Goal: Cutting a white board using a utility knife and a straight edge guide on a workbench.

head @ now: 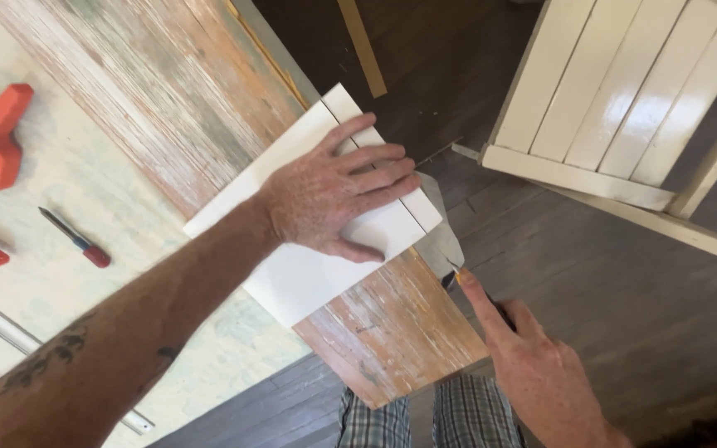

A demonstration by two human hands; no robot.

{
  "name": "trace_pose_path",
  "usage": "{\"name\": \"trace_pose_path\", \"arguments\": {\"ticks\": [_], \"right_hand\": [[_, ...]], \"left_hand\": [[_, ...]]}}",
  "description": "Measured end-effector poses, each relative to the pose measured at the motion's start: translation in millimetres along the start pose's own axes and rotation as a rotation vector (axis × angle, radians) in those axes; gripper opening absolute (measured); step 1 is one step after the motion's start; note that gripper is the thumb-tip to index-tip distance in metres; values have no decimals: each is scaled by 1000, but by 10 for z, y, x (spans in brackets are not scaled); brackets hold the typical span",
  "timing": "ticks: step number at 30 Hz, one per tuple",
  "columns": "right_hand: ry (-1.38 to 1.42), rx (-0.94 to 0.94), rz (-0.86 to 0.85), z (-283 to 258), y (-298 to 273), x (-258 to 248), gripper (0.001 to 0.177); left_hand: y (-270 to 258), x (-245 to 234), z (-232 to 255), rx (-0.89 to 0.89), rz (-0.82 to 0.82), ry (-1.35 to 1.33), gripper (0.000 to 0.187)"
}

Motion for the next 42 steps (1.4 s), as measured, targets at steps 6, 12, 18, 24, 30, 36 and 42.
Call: {"name": "trace_pose_path", "arguments": {"ticks": [6,12,18,24,30,36,42], "right_hand": [[365,306,-69,135,-367,26,69],[387,145,167,-404,516,-633,60],[381,-96,338,-780,1083,-1030,58],[304,-158,474,-791,1127,-1010,56],[280,-99,424,-722,1108,-871,60],[386,-64,348,-819,1253,-963,58],[319,-136,434,-854,1325,-1003,55]], "left_hand": [[-32,-1,83,-61,17,-46,90],[-172,-235,-166,-447,341,-21,72],[-368,-179,-365,-536,209,70,123],[-387,-77,-419,-577,197,-30,143],[-408,-138,-481,-435,156,55,147],[-456,-95,-549,-412,173,66,150],[-482,-124,-576,-455,153,54,149]]}}
Point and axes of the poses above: each hand's wrist, its own y-axis towards the middle knuckle, its own x-axis out of the palm, z = x × y, the point moved 5 cm from there along y, towards the middle knuckle
